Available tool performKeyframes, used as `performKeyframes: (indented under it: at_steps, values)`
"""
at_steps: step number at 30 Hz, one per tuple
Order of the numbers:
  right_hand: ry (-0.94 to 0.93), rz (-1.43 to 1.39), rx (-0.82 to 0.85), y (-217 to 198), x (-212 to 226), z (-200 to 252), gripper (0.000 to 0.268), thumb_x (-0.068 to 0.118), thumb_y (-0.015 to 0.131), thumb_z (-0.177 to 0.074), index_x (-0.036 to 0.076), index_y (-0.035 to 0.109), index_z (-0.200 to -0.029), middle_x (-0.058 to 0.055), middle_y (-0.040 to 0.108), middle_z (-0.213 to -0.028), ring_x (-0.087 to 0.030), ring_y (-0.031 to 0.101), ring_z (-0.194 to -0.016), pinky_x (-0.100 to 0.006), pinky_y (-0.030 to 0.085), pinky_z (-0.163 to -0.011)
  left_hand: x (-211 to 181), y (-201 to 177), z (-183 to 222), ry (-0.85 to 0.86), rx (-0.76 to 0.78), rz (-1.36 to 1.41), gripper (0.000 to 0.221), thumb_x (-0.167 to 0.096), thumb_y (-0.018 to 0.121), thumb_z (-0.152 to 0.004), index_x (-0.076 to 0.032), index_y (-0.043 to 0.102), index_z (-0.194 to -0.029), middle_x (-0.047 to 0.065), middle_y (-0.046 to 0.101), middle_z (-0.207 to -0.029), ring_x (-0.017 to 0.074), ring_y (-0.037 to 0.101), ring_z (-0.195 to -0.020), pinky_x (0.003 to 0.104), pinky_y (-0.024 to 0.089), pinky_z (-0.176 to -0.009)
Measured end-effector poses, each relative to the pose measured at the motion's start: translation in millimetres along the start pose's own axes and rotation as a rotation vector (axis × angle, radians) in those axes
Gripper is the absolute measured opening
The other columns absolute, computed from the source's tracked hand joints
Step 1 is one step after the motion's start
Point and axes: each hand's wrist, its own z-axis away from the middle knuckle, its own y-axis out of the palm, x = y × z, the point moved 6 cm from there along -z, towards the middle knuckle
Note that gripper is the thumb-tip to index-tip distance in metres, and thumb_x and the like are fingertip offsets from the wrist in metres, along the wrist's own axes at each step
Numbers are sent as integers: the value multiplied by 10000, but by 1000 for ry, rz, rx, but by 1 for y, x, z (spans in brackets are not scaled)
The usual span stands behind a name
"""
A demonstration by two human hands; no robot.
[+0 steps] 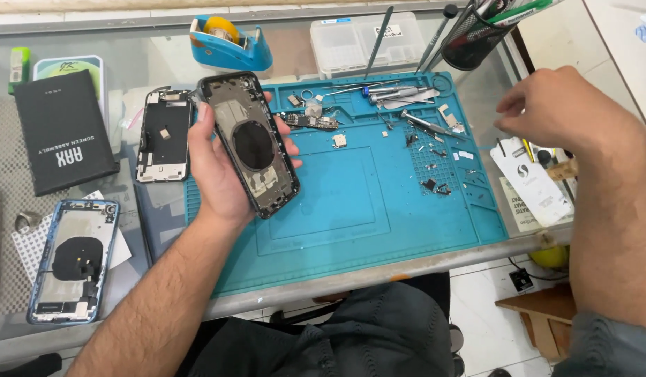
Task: A person is disassembling a smartphone at a repair bench, using a screwdriver and tweezers to remove internal components.
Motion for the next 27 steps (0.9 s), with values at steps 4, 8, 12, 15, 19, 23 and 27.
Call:
performKeyframes:
  at_steps: [4,8,12,15,19,23,27]
  values:
    - [25,23,30,7,-4,12,399,389,698,-971,91,806,-1213,-111,810,-1162,-341,718,-1091,-459,551,-945,-23,8,5,129,8,118,696,-590,462,-860,-21,616,-1230,166,696,-879,311,688,-707,445,591,-593]
    - [-5,-6,33,16,5,17,432,414,657,-965,114,791,-1246,-102,819,-1136,-330,694,-1133,-436,525,-981,-38,5,5,179,-52,180,689,-618,490,-805,-51,663,-1157,159,671,-887,339,666,-744,475,520,-638]
    - [-149,-98,-64,8,43,23,395,411,637,-978,137,791,-1217,-51,824,-966,-272,758,-868,-405,546,-911,-36,0,0,212,-77,94,716,-632,428,-828,-35,634,-1165,151,673,-839,306,673,-685,450,547,-605]
    - [-281,-128,-168,-4,77,32,354,380,648,-989,119,795,-1179,-50,805,-911,-246,734,-860,-410,541,-859,-10,1,-5,39,-74,-60,751,-654,360,-864,-9,594,-1168,173,675,-824,294,682,-646,426,581,-570]
    - [-503,-214,-361,-30,123,40,222,292,679,-1010,155,814,-1120,-3,763,-850,-210,699,-769,-379,509,-806,53,3,1,-471,35,-150,807,-660,293,-946,51,569,-1210,254,681,-881,370,696,-659,472,583,-545]
    - [-754,-283,-620,-69,183,60,105,108,750,-1033,53,819,-1090,-55,761,-925,-174,682,-776,-338,545,-769,71,6,5,-605,47,-236,815,-677,308,-939,53,563,-1197,242,679,-881,364,696,-686,507,598,-566]
    - [-1117,-243,-641,-87,277,84,103,128,753,-1026,59,802,-1084,-61,770,-958,-230,703,-862,-401,549,-766,77,8,8,-589,47,-357,794,-662,288,-933,54,618,-1028,257,678,-770,343,654,-575,451,568,-491]
